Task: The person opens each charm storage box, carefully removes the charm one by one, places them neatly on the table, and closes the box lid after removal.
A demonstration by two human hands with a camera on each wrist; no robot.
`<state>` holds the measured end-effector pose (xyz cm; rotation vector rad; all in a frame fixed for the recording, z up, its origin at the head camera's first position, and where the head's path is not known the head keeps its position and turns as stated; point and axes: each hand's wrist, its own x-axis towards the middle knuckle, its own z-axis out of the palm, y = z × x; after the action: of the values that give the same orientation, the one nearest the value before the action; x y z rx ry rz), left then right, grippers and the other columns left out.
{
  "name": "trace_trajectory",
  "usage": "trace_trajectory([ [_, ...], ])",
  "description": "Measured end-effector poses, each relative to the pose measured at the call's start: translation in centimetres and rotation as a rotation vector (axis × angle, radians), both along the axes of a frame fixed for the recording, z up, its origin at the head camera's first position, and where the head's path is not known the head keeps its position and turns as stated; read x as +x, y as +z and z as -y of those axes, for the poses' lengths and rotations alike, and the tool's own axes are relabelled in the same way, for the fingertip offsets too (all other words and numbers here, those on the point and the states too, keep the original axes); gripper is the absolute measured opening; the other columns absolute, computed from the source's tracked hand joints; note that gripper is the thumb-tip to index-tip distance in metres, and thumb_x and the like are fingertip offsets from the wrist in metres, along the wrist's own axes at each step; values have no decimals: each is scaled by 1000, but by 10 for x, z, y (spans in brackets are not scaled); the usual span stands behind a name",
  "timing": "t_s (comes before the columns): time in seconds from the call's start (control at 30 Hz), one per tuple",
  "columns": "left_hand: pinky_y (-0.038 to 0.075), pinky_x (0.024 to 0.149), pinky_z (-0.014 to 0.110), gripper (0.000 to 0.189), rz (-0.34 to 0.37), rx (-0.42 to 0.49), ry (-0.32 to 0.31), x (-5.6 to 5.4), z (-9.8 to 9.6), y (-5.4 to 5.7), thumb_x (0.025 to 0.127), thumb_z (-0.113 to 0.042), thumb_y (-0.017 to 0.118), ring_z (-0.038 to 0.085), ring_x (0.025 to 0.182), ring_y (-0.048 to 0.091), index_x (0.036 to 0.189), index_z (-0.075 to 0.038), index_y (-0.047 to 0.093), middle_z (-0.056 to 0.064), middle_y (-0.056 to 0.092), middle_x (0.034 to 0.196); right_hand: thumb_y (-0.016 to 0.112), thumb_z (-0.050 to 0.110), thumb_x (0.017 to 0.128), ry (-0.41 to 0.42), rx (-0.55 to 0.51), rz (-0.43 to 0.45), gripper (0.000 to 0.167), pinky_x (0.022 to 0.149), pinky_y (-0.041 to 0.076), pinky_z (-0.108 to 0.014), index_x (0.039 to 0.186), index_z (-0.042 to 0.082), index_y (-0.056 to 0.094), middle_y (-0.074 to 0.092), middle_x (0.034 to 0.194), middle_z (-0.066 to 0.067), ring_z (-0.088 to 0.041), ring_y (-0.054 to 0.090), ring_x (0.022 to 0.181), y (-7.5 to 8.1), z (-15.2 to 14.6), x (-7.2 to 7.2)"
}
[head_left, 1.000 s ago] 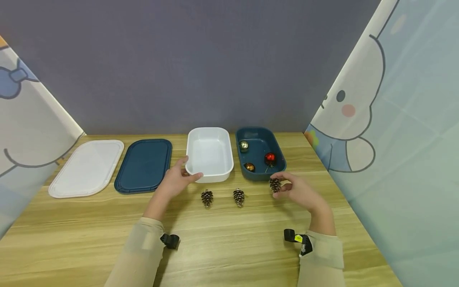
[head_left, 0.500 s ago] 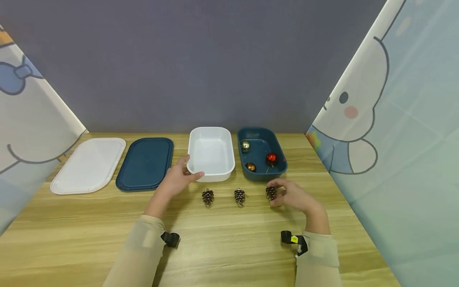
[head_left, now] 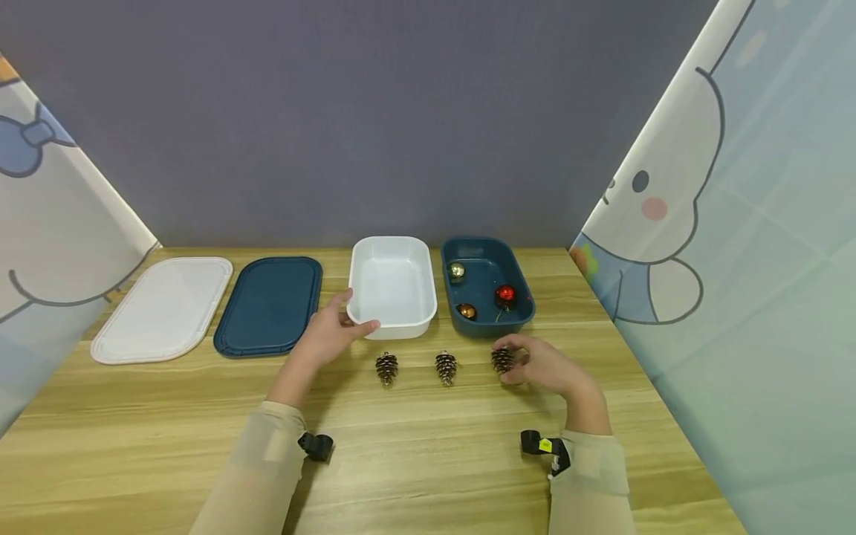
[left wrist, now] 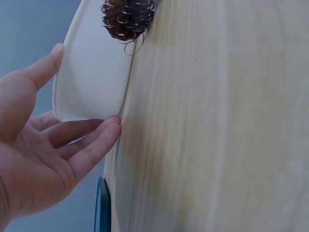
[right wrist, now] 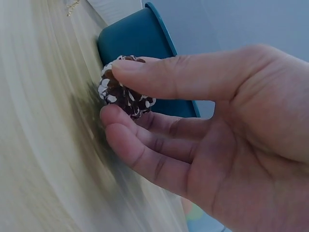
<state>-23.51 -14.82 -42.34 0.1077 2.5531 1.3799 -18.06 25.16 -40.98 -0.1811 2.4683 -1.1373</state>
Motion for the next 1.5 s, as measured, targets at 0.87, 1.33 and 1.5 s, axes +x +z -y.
trace_trajectory([
  [0.87,54,109,58,109,0,-1,-1,0,1,-3,98,-54,75,44,141,58,172,-6,11,32,57,151,84,6,88,22,15,1,68,75,57,-32,151,8,58,70,121,-18,-16,71,87,-2,5,-5],
  [1.33,54,110,56,108,-1,21,-11,-1,0,-2,99,-51,74,43,141,59,171,-5,10,32,57,152,85,11,88,18,64,-3,67,80,56,-34,150,10,60,67,131,-18,-21,67,97,0,7,-3],
  [1.5,54,110,56,107,2,18,-5,-1,0,-2,98,-51,75,42,142,59,172,-7,11,31,57,153,86,14,88,14,79,-12,67,85,57,-36,149,10,60,62,143,-22,-28,67,111,-2,5,-3],
])
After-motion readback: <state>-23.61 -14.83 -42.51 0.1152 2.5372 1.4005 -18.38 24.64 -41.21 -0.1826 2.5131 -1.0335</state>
